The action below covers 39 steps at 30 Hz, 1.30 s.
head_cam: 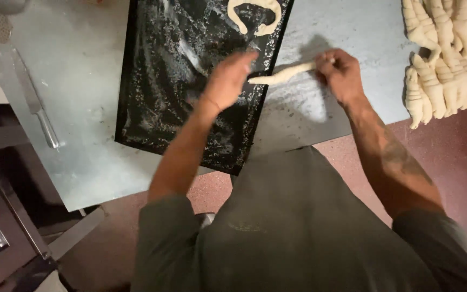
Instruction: Shaping pre-rolled dough pieces into interlocking rings and arranging them on a baking tray.
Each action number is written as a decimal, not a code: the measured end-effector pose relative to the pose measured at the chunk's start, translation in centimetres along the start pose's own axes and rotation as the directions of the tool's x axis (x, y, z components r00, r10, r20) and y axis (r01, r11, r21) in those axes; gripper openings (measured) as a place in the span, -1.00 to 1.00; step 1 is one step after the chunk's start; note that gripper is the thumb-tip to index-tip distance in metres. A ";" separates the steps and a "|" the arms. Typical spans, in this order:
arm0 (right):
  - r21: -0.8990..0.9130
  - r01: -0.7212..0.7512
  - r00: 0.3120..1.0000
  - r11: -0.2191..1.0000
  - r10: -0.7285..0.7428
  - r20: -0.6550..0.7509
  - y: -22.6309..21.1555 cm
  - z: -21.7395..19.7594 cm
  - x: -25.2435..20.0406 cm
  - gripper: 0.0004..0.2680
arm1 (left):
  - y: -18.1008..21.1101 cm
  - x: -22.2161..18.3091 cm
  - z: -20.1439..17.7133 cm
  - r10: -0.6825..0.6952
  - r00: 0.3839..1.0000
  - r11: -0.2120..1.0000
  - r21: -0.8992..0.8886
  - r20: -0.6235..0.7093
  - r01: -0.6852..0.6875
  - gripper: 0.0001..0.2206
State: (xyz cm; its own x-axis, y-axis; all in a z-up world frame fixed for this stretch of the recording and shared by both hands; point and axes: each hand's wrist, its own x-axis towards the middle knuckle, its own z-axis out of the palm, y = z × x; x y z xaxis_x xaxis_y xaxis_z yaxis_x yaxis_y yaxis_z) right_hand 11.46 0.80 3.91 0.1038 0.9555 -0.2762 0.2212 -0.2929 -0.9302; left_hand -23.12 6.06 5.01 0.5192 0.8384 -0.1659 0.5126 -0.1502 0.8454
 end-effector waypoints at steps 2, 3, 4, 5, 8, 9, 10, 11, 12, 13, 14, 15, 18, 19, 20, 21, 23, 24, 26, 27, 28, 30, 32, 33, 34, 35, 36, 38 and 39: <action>0.099 -0.142 0.990 0.985 0.141 0.025 2.9 -1.1 -0.6 -0.89 | -4.4 1.2 4.0 0.423 0.897 0.886 0.267 -0.131 -0.379 -0.64; 0.092 -0.150 0.989 0.984 0.148 0.031 2.9 -1.4 -1.0 -0.89 | -4.1 1.0 4.2 0.415 0.900 0.891 0.260 -0.135 -0.372 -0.64; 0.014 -0.090 0.994 0.996 0.089 0.067 2.9 -1.7 -1.5 -0.92 | -3.8 0.9 4.5 0.405 0.901 0.885 0.315 -0.158 -0.343 -0.72; -0.050 -0.017 0.994 0.999 0.022 0.103 2.8 -1.7 -1.5 -0.89 | -3.5 1.0 4.0 0.403 0.899 0.869 0.380 -0.174 -0.316 -0.80; -0.098 0.029 0.997 0.995 -0.022 0.069 3.0 -1.4 -2.3 -0.87 | -3.6 0.7 3.9 0.549 0.812 0.820 0.315 -0.196 -0.478 -0.89; -0.092 0.026 0.998 0.995 -0.020 0.065 3.6 -1.5 -2.4 -0.87 | -4.5 0.5 4.8 0.550 0.814 0.819 0.315 -0.189 -0.480 -0.89; -0.163 0.161 0.987 0.973 -0.155 0.052 4.3 -1.5 -2.5 -0.82 | -5.3 0.3 5.6 0.547 0.803 0.821 0.342 -0.237 -0.458 -0.87; -0.234 0.295 0.955 0.926 -0.291 0.053 4.9 -1.5 -2.4 -0.77 | -6.2 0.2 6.2 0.545 0.788 0.822 0.372 -0.288 -0.432 -0.82; -0.228 0.297 0.955 0.927 -0.294 0.051 4.5 -1.3 -2.7 -0.77 | -6.5 -0.2 6.6 0.545 0.788 0.820 0.377 -0.285 -0.431 -0.82; -0.349 0.361 0.930 0.865 -0.363 0.062 4.2 -1.2 -3.1 -0.81 | -6.7 -0.6 7.1 0.520 0.803 0.825 0.414 -0.291 -0.385 -0.82; -0.464 0.415 0.900 0.783 -0.428 0.083 3.9 -1.1 -3.5 -0.83 | -7.0 -1.0 7.6 0.495 0.816 0.827 0.450 -0.298 -0.337 -0.80; -0.461 0.413 0.901 0.785 -0.427 0.079 4.0 -1.1 -3.5 -0.83 | -5.8 -1.7 7.5 0.496 0.817 0.825 0.452 -0.293 -0.339 -0.80; -0.572 0.446 0.872 0.688 -0.478 0.105 4.6 -1.0 -3.5 -0.74 | -3.5 -3.3 7.7 0.418 0.875 0.817 0.521 -0.244 -0.246 -0.59; -0.592 0.500 0.826 0.632 -0.554 0.106 4.8 -0.9 -3.3 -0.76 | -3.6 -3.5 8.0 0.424 0.870 0.803 0.548 -0.253 -0.232 -0.54; -0.612 0.548 0.773 0.570 -0.625 0.109 5.0 -0.8 -3.1 -0.77 | -3.7 -3.7 8.3 0.430 0.864 0.789 0.575 -0.261 -0.219 -0.49; -0.611 0.547 0.773 0.572 -0.626 0.105 5.3 -0.6 -2.9 -0.77 | -4.1 -3.5 8.9 0.431 0.865 0.786 0.577 -0.258 -0.220 -0.49; -0.657 0.547 0.740 0.519 -0.667 0.089 6.1 -0.5 -2.5 -0.82 | -4.9 -3.2 10.0 0.425 0.844 0.806 0.560 -0.326 -0.189 -0.63; -0.656 0.546 0.739 0.520 -0.668 0.086 6.1 -0.6 -2.5 -0.82 | -5.1 -2.9 10.3 0.426 0.845 0.805 0.562 -0.324 -0.190 -0.63; -0.566 0.613 0.719 0.551 -0.685 0.113 6.1 -1.1 -2.4 -0.91 | -5.4 -1.9 10.9 0.383 0.831 0.863 0.476 -0.404 -0.167 -0.77; -0.572 0.610 0.717 0.548 -0.689 0.104 7.5 -2.1 -2.3 -0.91 | -3.6 -1.5 10.8 0.394 0.828 0.860 0.479 -0.399 -0.179 -0.77; -0.483 0.593 0.756 0.644 -0.652 0.059 8.8 -3.0 -2.1 -0.86 | -1.8 -1.2 10.7 0.415 0.801 0.891 0.370 -0.432 -0.262 -0.75; -0.390 0.563 0.795 0.729 -0.607 0.014 8.9 -6.1 -2.9 -0.82 | 0.8 0.4 11.5 0.432 0.775 0.902 0.250 -0.462 -0.353 -0.71; -0.508 0.580 0.740 0.637 -0.673 0.002 6.7 -10.2 -5.3 -0.82 | 2.2 2.0 13.6 0.593 0.712 0.804 0.236 -0.375 -0.545 -0.79; -0.512 0.574 0.743 0.639 -0.669 -0.001 10.9 -11.5 -5.2 -0.82 | 3.1 2.3 14.5 0.593 0.713 0.804 0.230 -0.373 -0.549 -0.79; -0.562 0.558 0.746 0.611 -0.665 0.018 15.0 -12.8 -5.0 -0.76 | 4.1 2.6 15.5 0.600 0.728 0.798 0.190 -0.333 -0.571 -0.83; -0.612 0.538 0.749 0.579 -0.662 0.033 19.2 -14.2 -4.8 -0.69 | 5.1 3.2 16.3 0.611 0.737 0.789 0.149 -0.289 -0.596 -0.82; -0.618 0.529 0.751 0.581 -0.659 0.024 18.3 -14.2 -5.5 -0.69 | 2.6 4.1 17.9 0.617 0.735 0.785 0.143 -0.282 -0.603 -0.82; -0.835 0.413 0.767 0.363 -0.634 0.104 16.7 -14.0 -6.9 -0.80 | -2.5 5.0 21.2 0.583 0.783 0.746 0.526 -0.217 -0.409 -0.84; -0.834 0.415 0.764 0.363 -0.637 0.103 13.9 -13.7 -8.1 -0.80 | -2.5 4.2 21.1 0.584 0.782 0.743 0.530 -0.217 -0.409 -0.84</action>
State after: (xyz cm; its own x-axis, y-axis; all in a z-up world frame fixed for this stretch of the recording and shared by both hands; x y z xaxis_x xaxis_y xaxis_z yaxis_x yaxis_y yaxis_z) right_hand 27.01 -11.48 -3.44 -0.1617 0.9203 0.3562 0.9322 0.2609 -0.2508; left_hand -7.75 -1.07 -8.48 0.5573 0.6815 0.4744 0.5311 -0.7317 0.4272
